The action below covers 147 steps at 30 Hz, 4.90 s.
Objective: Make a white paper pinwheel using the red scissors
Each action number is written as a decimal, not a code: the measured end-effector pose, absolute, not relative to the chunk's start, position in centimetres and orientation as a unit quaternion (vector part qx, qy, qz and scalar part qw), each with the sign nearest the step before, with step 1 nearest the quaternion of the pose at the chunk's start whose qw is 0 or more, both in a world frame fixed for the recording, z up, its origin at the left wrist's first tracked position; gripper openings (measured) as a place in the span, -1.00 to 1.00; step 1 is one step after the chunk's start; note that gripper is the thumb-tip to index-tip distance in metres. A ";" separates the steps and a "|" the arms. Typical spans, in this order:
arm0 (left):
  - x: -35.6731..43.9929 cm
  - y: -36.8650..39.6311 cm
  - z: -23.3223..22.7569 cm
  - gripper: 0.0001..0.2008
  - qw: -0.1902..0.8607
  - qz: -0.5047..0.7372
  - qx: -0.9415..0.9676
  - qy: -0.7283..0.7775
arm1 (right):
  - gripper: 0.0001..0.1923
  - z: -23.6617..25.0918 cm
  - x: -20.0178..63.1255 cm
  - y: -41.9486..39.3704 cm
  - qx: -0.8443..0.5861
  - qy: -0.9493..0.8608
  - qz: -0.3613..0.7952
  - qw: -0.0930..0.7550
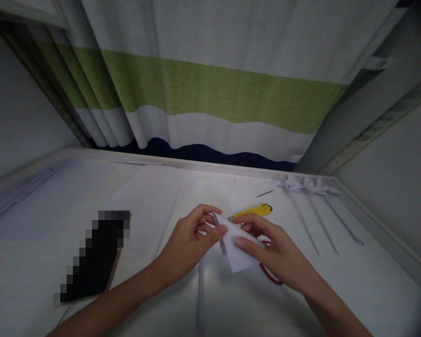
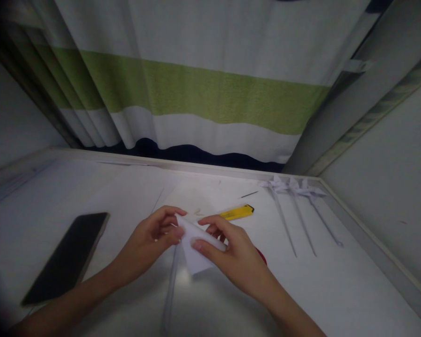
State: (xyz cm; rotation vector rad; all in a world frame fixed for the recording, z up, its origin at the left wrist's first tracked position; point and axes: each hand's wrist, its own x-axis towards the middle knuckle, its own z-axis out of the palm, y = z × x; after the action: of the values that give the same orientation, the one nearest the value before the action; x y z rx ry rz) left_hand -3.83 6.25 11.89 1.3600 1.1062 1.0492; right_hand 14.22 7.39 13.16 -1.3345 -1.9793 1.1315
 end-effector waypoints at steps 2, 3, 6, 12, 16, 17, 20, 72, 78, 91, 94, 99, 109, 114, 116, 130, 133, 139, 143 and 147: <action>-3.8 6.3 12.0 -0.83 0.523 0.437 0.566 0.465 | -0.72 13.1 14.1 7.4 -0.483 -0.739 0.401 0.244; -3.8 6.3 12.1 -0.85 0.522 0.435 0.566 0.466 | -0.73 13.0 14.1 7.3 -0.477 -0.746 0.396 0.245; -3.8 6.3 12.3 -0.87 0.509 0.428 0.574 0.478 | -0.78 13.1 14.0 7.2 -0.456 -0.767 0.383 0.239; -3.8 6.3 12.2 -0.87 0.516 0.427 0.572 0.473 | -0.84 13.2 13.7 7.2 -0.429 -0.796 0.384 0.186; -3.8 6.3 12.1 -0.85 0.545 0.426 0.546 0.472 | -0.84 12.9 13.7 7.2 -0.404 -0.781 0.445 0.168; -3.7 6.4 12.2 -0.84 0.550 0.427 0.539 0.474 | -0.83 12.7 13.7 7.2 -0.396 -0.773 0.467 0.166; -3.7 6.4 12.3 -0.78 0.562 0.428 0.523 0.478 | -0.81 12.2 13.7 7.3 -0.376 -0.727 0.550 0.169; -3.8 6.3 12.3 -0.88 0.600 0.415 0.483 0.485 | -0.80 12.2 13.0 6.5 -0.414 -0.674 0.579 0.197; -3.5 5.7 12.7 -0.93 0.608 0.381 0.510 0.475 | -0.84 13.2 13.6 6.5 -0.462 -0.679 0.473 0.320; -3.4 4.2 13.4 -0.71 0.479 0.338 0.626 0.514 | -0.95 13.4 13.1 5.9 -0.440 -0.672 0.493 0.333; -3.5 4.0 13.3 -0.70 0.462 0.332 0.639 0.517 | -0.91 13.1 13.0 5.9 -0.439 -0.636 0.538 0.336; -3.5 3.8 13.6 -0.70 0.466 0.337 0.644 0.504 | -0.90 13.1 12.8 5.9 -0.442 -0.592 0.582 0.341; -3.6 3.8 13.5 -0.68 0.461 0.333 0.651 0.502 | -0.91 13.4 12.9 5.9 -0.434 -0.583 0.605 0.325; -3.5 3.7 13.7 -0.67 0.482 0.336 0.644 0.490 | -0.90 13.6 13.0 6.1 -0.419 -0.594 0.607 0.321; -3.4 3.7 13.8 -0.67 0.485 0.334 0.643 0.490 | -0.90 13.6 12.9 6.0 -0.426 -0.594 0.601 0.324; -3.4 4.0 13.7 -0.67 0.520 0.324 0.616 0.495 | -0.87 13.1 12.5 5.7 -0.410 -0.591 0.592 0.364; -3.4 4.1 13.9 -0.67 0.559 0.337 0.577 0.490 | -0.89 13.3 12.6 5.6 -0.419 -0.597 0.578 0.366; -3.6 4.4 13.9 -0.81 0.650 0.320 0.505 0.470 | -0.89 13.8 12.9 5.4 -0.444 -0.594 0.534 0.405; -3.6 4.7 13.7 -0.90 0.674 0.302 0.489 0.464 | -0.89 13.8 12.8 5.5 -0.448 -0.594 0.529 0.408; -3.7 4.8 13.5 -0.96 0.683 0.304 0.487 0.451 | -0.90 13.6 12.7 5.8 -0.441 -0.589 0.533 0.418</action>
State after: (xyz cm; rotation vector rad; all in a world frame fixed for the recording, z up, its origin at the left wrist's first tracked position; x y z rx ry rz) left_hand -3.72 4.78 13.51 1.0913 1.0116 0.6823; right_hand 12.66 5.79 13.61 -1.1069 -1.4771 1.3373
